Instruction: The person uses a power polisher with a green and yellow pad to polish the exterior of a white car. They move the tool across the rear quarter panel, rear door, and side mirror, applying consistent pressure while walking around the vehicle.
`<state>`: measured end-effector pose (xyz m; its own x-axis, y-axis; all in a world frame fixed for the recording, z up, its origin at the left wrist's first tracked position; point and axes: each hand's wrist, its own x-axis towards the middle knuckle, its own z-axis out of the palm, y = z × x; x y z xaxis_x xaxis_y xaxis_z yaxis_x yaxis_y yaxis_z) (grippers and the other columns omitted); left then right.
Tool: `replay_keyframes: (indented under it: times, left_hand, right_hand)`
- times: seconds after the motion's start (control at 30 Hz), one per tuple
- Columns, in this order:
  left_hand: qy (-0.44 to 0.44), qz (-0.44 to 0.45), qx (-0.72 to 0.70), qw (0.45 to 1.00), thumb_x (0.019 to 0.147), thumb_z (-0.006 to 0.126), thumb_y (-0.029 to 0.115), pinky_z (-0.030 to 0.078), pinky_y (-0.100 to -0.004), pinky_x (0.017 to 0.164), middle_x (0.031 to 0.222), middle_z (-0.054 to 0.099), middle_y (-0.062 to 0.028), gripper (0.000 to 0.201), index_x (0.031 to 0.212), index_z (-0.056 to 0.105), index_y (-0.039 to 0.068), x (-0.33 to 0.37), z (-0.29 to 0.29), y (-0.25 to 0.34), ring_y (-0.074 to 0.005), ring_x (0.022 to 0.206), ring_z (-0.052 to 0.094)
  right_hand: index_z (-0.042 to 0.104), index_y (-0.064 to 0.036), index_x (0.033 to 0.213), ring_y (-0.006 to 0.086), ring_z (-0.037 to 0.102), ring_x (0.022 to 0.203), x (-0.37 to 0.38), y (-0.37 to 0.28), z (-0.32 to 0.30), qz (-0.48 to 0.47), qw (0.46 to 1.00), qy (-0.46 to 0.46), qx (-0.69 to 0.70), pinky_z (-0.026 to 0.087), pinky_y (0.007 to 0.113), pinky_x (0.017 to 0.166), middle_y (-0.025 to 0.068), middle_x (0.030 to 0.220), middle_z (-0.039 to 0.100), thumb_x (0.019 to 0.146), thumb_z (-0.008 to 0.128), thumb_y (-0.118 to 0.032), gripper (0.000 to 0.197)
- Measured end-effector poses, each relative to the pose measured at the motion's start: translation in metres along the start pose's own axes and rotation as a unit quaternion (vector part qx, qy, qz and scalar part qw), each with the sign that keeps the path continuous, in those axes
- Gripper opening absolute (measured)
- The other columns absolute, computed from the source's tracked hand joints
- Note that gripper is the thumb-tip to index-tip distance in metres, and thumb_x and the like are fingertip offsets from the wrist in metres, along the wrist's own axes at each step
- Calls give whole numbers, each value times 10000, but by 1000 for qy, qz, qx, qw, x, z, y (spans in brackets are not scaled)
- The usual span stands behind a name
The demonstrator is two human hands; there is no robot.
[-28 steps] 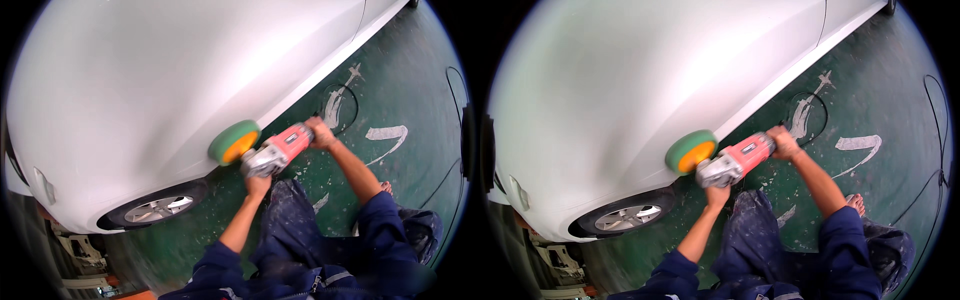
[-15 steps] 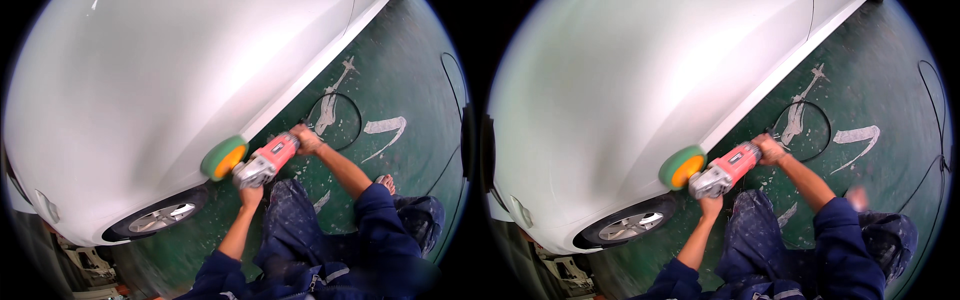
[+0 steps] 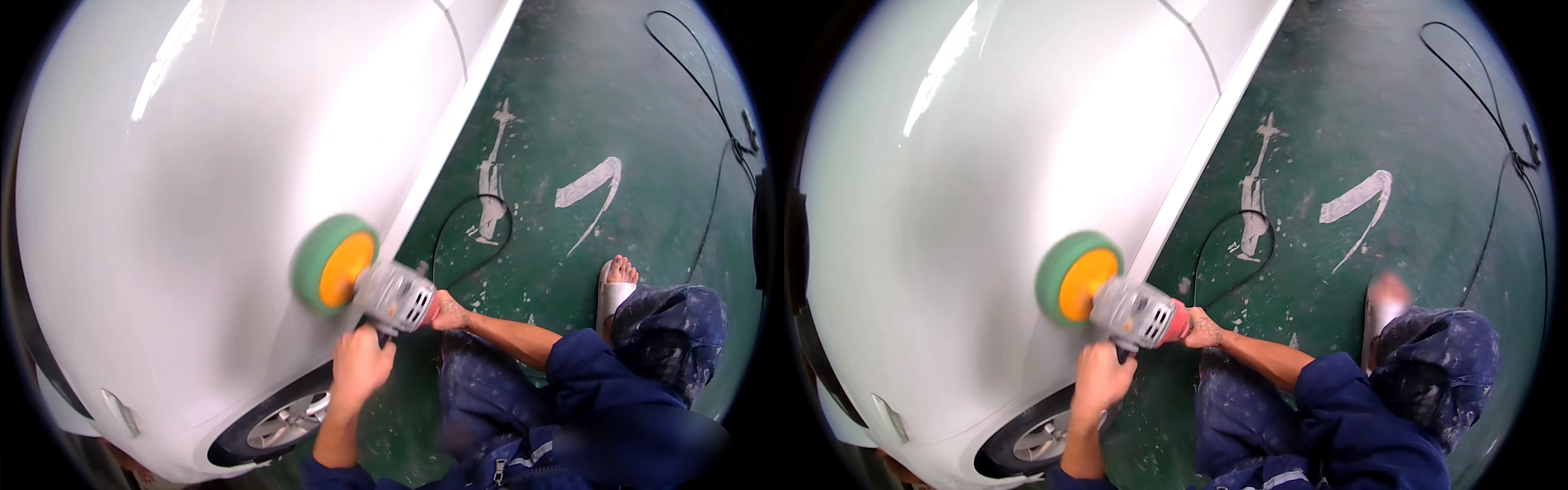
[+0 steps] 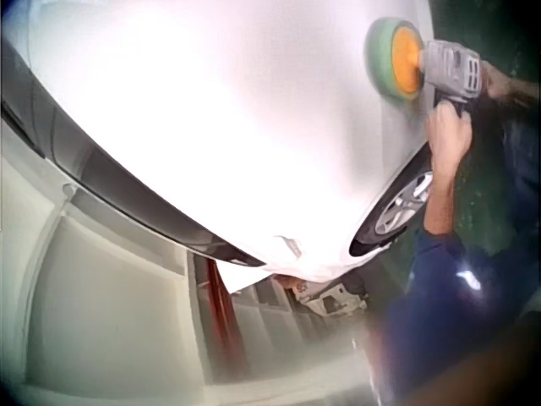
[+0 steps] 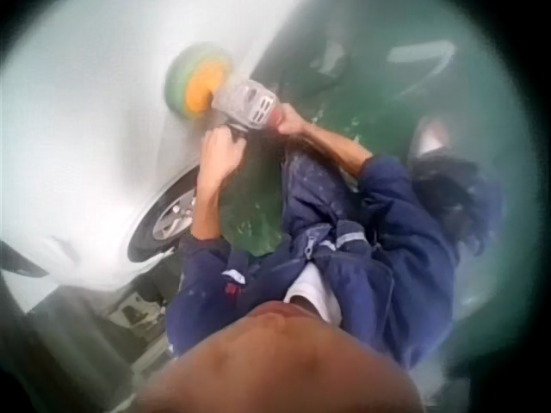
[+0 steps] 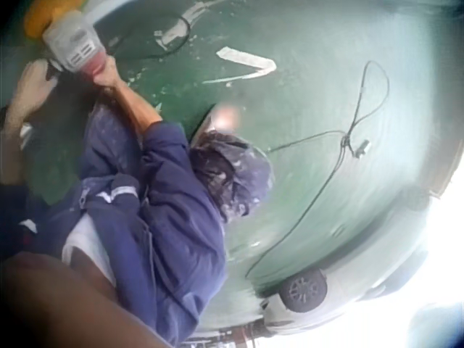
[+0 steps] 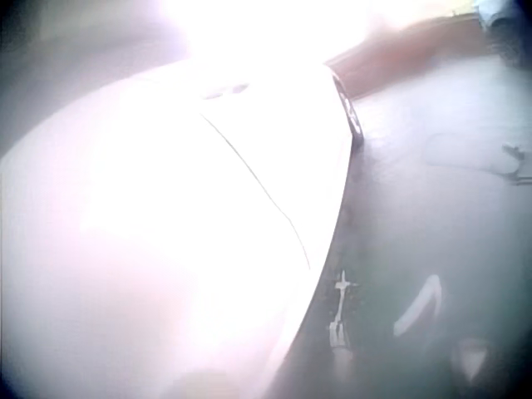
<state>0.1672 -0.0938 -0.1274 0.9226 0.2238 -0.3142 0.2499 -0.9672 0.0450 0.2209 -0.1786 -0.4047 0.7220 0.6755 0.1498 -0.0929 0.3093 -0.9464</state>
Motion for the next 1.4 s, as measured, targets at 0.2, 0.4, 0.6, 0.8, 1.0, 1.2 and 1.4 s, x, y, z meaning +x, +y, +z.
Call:
replay_keyframes:
  times: [0.2,0.4,0.6,0.8,1.0,1.2,1.4]
  left_hand:
    - [-331,52,-459,823,799,612,94,422,-260,447,645,559,-34,174,925,628,-26,186,-60,50,-107,482,526]
    - [-408,89,-673,610,848,576,94,355,-212,403,673,499,12,287,1071,588,-86,257,-94,74,-55,447,428]
    - [-320,69,-685,651,745,589,71,318,-241,313,606,497,-44,442,1124,531,-150,192,-76,5,-80,331,394]
    - [-250,-54,-729,635,671,629,27,324,-257,322,612,518,-86,453,1080,542,-145,102,-29,-65,-117,331,404]
    - [-245,-46,-758,603,749,585,53,314,-277,299,606,478,-77,401,1101,532,-132,128,-24,-39,-119,317,387]
    - [-320,-27,-779,539,883,518,105,364,-256,346,705,472,-44,362,1194,516,-79,196,-47,30,-96,391,395]
    - [-339,-16,-793,506,874,537,80,364,-252,354,717,498,-37,316,1148,534,-76,206,-51,27,-88,397,425]
  right_hand:
    - [659,-59,1078,101,610,912,36,-32,-105,44,981,176,74,507,293,828,16,972,675,648,794,-86,452]
    - [668,-22,992,117,603,823,61,-123,-188,96,965,229,-88,509,298,742,26,884,674,608,790,-85,408]
    - [678,-11,861,62,564,695,66,-102,-143,10,978,158,-137,505,301,656,34,716,661,705,742,-109,195]
    - [638,-3,819,83,549,642,41,-45,-67,8,990,93,-106,491,319,597,120,637,592,682,637,-60,148]
    - [655,-2,804,102,574,640,48,-58,-113,29,987,92,-130,493,325,607,101,663,630,645,714,-98,195]
    - [667,21,843,118,550,634,47,-112,-196,105,970,142,-167,488,309,632,36,678,620,574,753,-92,304]
    - [668,26,879,131,578,671,51,-128,-176,66,966,196,-155,499,310,678,60,712,642,584,763,-102,336]
